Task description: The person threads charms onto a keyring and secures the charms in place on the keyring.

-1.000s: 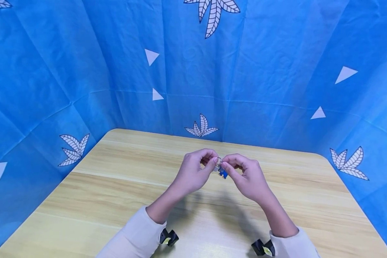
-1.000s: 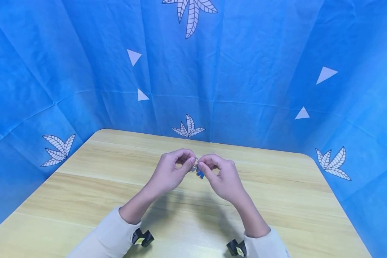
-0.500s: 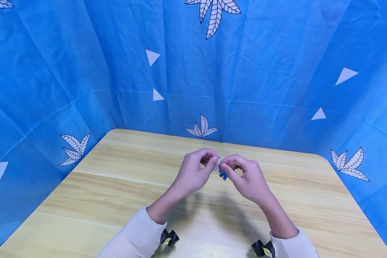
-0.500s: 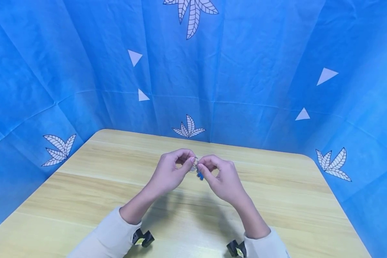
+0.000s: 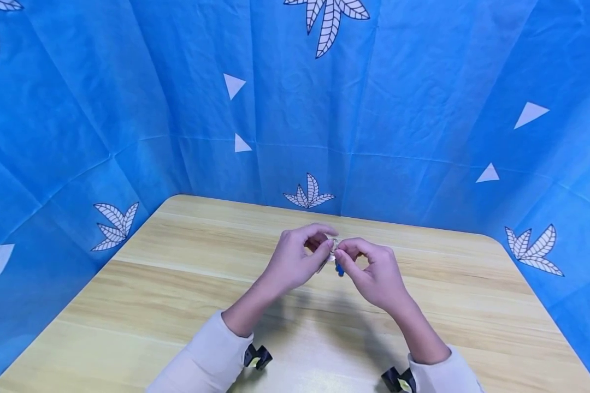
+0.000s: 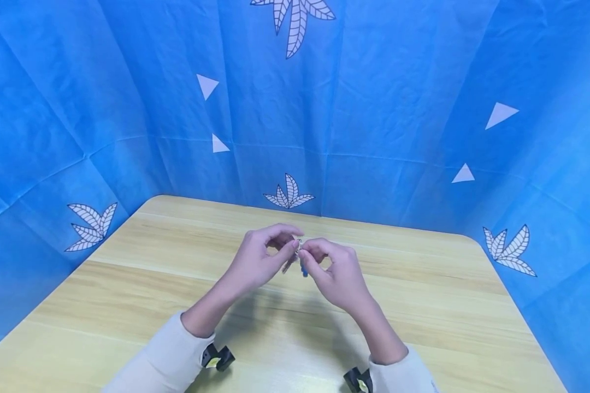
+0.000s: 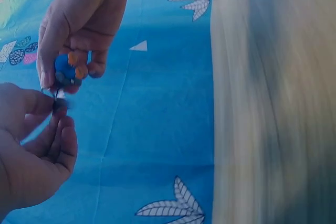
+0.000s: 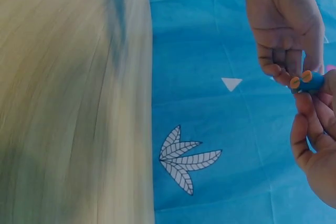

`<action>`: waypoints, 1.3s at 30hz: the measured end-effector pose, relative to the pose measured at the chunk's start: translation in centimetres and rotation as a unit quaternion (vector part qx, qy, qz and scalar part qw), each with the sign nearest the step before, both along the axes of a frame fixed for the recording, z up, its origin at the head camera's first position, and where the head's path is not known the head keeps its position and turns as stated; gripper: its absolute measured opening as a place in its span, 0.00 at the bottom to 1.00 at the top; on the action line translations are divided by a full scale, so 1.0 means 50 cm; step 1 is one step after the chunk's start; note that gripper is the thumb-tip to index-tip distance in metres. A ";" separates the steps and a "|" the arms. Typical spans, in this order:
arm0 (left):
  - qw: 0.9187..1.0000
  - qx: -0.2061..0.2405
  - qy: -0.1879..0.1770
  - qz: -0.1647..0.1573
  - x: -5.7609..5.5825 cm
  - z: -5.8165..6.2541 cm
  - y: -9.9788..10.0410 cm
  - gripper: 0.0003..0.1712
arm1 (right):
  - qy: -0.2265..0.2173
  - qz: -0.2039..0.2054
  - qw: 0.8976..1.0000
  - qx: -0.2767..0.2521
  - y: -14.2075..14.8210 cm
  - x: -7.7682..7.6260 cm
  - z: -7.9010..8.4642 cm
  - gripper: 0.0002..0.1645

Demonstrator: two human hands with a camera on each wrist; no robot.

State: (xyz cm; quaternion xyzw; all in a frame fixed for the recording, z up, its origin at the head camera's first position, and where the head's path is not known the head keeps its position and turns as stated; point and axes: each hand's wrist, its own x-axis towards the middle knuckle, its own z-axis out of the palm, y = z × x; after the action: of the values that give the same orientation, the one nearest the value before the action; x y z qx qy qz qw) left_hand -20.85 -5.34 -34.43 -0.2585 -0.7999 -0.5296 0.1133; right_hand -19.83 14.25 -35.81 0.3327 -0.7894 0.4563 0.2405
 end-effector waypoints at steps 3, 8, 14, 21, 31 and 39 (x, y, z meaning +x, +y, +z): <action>0.999 -0.021 0.035 -0.002 -0.005 0.001 -0.005 0.08 | -0.012 0.001 1.000 -0.006 0.002 0.001 0.002 0.03; 0.990 -0.075 0.122 0.010 -0.010 0.003 -0.013 0.06 | -0.028 0.004 1.000 0.006 0.005 0.002 0.003 0.06; 0.965 -0.116 0.235 0.004 -0.014 0.006 -0.020 0.05 | -0.026 0.010 0.999 0.016 0.008 0.003 0.006 0.09; 0.961 -0.132 0.242 0.006 -0.015 0.005 -0.017 0.04 | -0.010 0.007 1.000 0.022 0.012 0.002 0.013 0.10; 0.978 -0.124 0.167 0.003 -0.009 0.007 -0.014 0.05 | 0.032 0.006 0.999 0.037 0.016 -0.004 0.016 0.12; 0.988 -0.107 0.113 0.008 -0.007 0.008 -0.014 0.05 | 0.059 0.007 0.997 0.055 0.018 -0.006 0.015 0.12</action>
State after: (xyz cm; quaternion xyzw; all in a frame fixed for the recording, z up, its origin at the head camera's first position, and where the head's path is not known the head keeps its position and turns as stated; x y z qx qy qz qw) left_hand -21.22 -6.03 -34.03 -0.3205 -0.8362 -0.4074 0.1790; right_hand -20.14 15.17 -35.06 0.3771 -0.7953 0.3938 0.2649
